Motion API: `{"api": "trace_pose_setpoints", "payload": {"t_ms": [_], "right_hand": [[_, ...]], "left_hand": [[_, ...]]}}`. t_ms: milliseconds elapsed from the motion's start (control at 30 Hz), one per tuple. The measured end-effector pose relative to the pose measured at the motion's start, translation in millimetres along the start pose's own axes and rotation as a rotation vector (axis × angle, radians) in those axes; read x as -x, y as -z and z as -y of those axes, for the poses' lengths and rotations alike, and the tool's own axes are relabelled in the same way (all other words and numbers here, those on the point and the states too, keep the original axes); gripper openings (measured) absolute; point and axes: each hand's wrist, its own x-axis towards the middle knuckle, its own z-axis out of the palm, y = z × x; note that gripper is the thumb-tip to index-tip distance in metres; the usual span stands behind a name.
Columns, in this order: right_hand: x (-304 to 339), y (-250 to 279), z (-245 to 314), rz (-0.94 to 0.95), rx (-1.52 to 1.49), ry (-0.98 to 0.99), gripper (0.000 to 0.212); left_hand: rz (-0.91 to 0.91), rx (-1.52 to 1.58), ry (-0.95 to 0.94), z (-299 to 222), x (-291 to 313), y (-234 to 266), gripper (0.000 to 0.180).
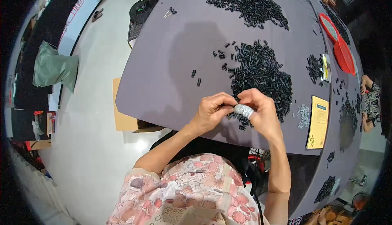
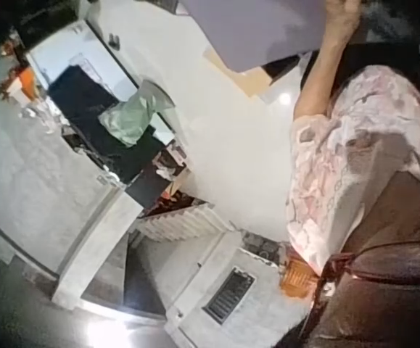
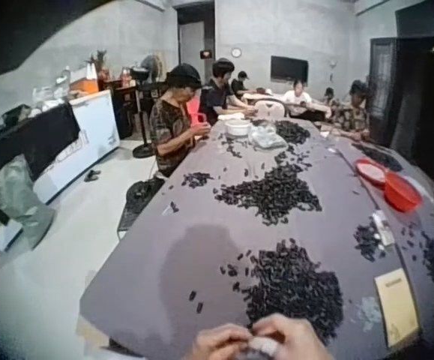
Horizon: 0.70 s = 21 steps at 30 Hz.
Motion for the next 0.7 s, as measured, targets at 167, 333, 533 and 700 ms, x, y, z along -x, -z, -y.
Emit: {"api": "trace_pose_setpoints", "payload": {"t_ms": [167,333,533,700], "right_hand": [[-42,-10,-9,0.209,-0.143,-0.044,0.016],[-99,-25,-6,0.022,0.260,0.124,0.015],[-153,-59,-35,-0.328,0.831,0.298,0.012],[-168,-67,-46,-0.314,0.910,0.327,0.010]], "left_hand": [[-0.095,0.388,0.258,12,4,18,0.014],[-0.303,0.445,0.322,21,16,43,0.013],[-0.346,0.538,0.340,35,33,56,0.014],[-0.360,0.526,0.371,35,37,56,0.014]]}}
